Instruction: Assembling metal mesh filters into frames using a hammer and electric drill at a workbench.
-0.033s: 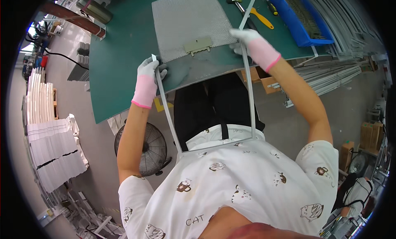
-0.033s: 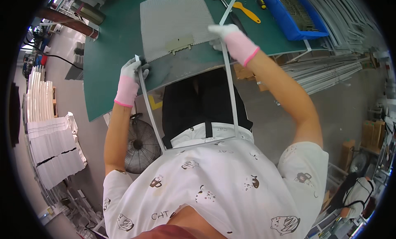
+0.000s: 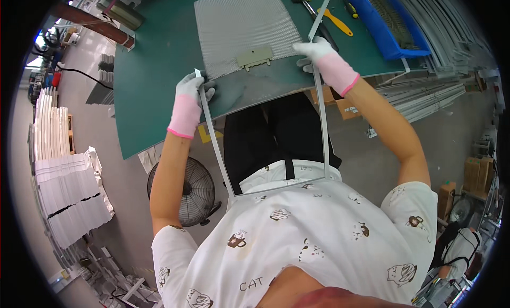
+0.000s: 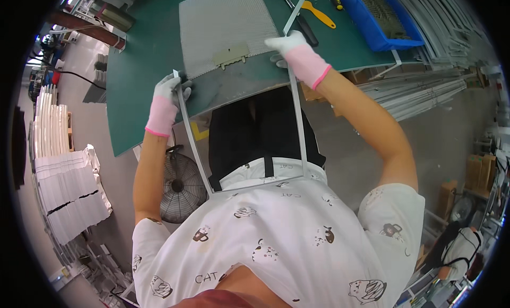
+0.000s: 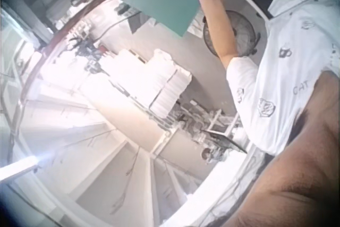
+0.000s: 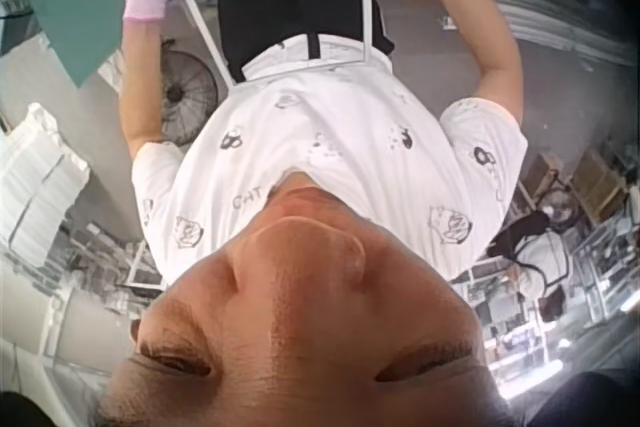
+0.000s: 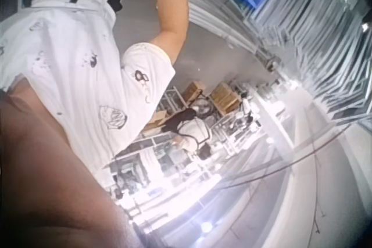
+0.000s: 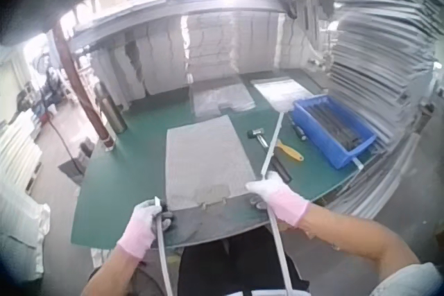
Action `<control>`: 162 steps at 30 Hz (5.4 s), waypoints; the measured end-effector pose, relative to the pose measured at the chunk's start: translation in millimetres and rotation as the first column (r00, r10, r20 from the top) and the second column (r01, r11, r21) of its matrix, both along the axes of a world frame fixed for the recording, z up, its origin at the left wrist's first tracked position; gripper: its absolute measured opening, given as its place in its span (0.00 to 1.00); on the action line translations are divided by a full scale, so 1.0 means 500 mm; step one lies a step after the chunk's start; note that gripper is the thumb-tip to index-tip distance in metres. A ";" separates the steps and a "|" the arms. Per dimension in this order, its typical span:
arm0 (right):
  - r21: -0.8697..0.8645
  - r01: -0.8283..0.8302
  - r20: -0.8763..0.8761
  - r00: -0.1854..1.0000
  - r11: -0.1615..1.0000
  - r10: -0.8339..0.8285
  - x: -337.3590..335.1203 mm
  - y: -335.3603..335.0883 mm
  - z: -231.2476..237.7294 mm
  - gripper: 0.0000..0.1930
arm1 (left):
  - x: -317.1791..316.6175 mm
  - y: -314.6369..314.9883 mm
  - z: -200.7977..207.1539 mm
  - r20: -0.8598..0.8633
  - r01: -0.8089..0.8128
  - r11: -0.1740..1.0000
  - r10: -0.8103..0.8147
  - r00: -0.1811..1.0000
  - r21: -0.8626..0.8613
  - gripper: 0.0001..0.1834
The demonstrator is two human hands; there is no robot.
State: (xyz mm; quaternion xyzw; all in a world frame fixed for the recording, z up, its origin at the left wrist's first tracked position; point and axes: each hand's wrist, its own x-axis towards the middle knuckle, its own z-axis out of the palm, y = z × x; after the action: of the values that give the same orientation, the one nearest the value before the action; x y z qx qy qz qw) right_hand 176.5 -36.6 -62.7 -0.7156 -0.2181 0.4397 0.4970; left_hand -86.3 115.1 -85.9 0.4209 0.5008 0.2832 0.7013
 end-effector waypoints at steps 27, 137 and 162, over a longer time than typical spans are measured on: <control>0.339 0.030 -0.139 0.990 0.940 0.019 0.053 -0.041 -0.027 0.33 | 0.018 -0.037 -0.033 0.316 -0.180 0.971 0.221 0.923 -0.156 0.12; 0.479 -0.102 -0.333 0.898 0.872 0.288 0.042 -0.011 -0.099 0.26 | 0.029 -0.046 -0.023 0.210 0.022 0.990 -0.051 0.976 0.136 0.10; 0.736 -0.325 0.367 0.929 0.594 0.053 0.068 0.022 0.444 0.16 | 0.063 0.006 0.401 0.311 -0.176 0.659 -0.093 0.946 0.731 0.19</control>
State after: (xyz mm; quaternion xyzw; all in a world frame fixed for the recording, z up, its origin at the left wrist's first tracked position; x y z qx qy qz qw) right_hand 210.4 -25.4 159.1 -0.4564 -0.5381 0.2333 0.6691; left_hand -54.9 118.0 114.4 0.6087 0.2273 0.5450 0.5300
